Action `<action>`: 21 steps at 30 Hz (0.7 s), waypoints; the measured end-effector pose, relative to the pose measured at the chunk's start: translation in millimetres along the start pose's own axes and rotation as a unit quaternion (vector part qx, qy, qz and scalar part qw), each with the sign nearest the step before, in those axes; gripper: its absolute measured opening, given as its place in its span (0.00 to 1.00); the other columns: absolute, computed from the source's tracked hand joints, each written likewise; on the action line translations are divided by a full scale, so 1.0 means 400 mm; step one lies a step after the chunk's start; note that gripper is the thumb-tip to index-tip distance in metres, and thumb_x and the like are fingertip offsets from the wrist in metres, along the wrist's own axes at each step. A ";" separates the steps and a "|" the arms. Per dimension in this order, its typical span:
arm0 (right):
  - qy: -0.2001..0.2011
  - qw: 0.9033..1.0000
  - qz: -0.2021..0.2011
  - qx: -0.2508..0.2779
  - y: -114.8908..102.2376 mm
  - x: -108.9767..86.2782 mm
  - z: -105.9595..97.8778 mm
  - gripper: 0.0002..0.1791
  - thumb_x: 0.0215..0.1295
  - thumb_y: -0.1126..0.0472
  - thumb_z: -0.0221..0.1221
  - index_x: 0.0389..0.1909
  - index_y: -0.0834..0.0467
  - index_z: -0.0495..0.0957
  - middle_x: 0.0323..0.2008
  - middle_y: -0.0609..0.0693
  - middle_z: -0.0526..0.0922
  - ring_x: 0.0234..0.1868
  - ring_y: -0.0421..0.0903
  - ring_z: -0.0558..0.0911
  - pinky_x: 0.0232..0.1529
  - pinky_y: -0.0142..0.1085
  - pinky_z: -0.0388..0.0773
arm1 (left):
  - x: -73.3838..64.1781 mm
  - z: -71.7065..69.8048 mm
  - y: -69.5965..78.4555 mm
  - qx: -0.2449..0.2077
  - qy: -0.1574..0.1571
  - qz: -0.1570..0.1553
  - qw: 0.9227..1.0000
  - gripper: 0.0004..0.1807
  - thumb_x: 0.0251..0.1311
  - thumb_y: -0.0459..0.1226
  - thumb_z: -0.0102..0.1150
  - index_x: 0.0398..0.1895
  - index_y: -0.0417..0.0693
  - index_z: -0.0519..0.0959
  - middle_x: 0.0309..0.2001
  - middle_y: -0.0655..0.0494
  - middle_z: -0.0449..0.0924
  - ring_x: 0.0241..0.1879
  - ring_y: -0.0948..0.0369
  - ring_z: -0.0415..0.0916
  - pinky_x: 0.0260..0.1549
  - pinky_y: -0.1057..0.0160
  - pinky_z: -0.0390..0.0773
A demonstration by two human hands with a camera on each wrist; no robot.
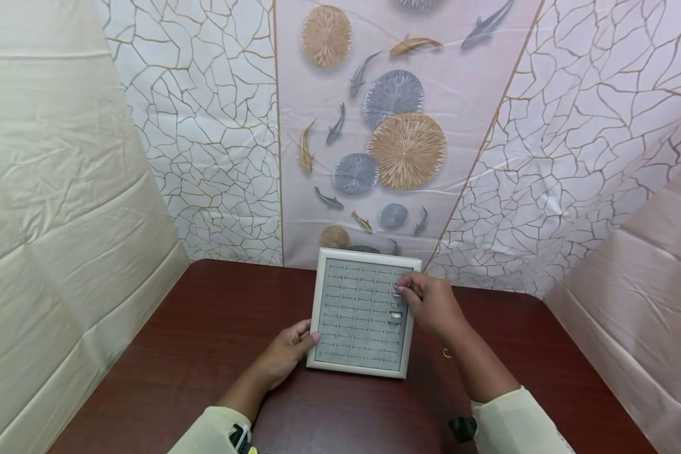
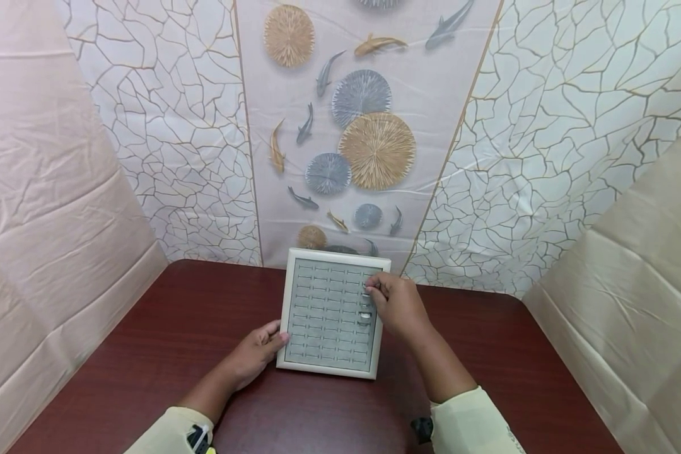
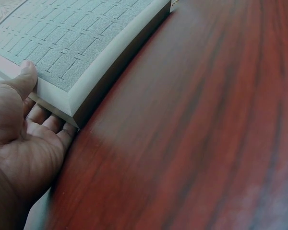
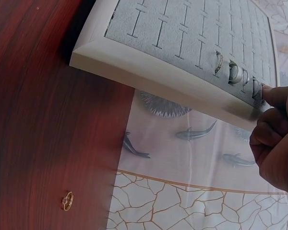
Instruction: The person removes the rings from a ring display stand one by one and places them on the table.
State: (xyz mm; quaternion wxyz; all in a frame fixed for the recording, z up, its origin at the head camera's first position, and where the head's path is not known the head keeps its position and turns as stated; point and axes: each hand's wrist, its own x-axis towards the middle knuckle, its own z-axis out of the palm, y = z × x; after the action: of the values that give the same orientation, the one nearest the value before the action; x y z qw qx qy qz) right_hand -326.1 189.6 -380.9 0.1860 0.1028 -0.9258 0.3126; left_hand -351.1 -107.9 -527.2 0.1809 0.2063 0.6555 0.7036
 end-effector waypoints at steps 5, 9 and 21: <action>-0.009 1.000 0.000 0.004 0.007 -0.004 -0.005 0.02 0.71 0.60 0.59 0.37 0.53 0.80 0.14 0.44 0.62 0.17 0.39 0.61 0.18 0.31 0.63 | 0.002 0.002 -0.001 0.000 -0.001 0.001 1.000 0.31 0.72 0.47 0.52 0.74 0.47 0.60 0.67 0.46 0.74 0.62 0.56 0.76 0.59 0.63 0.76; -0.017 1.000 -0.003 0.016 0.012 -0.004 -0.008 0.02 0.71 0.61 0.59 0.37 0.53 0.79 0.16 0.45 0.66 0.18 0.39 0.65 0.20 0.31 0.65 | -0.001 0.004 0.003 0.001 0.001 0.003 1.000 0.31 0.73 0.46 0.52 0.74 0.47 0.60 0.67 0.45 0.74 0.62 0.57 0.76 0.59 0.64 0.75; -0.037 0.997 0.000 0.072 0.028 -0.005 -0.020 0.03 0.71 0.60 0.59 0.36 0.53 0.79 0.16 0.45 0.65 0.17 0.39 0.65 0.19 0.32 0.64 | 0.000 0.007 0.004 -0.003 0.002 0.006 1.000 0.32 0.72 0.45 0.53 0.74 0.44 0.59 0.66 0.43 0.74 0.60 0.57 0.77 0.58 0.65 0.76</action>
State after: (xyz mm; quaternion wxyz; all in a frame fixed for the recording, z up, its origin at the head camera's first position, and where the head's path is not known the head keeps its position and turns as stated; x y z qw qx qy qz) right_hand -325.5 203.4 -382.1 0.1441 0.1274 -0.9069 0.3749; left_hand -349.5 -105.7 -525.4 0.1762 0.2081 0.6521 0.7074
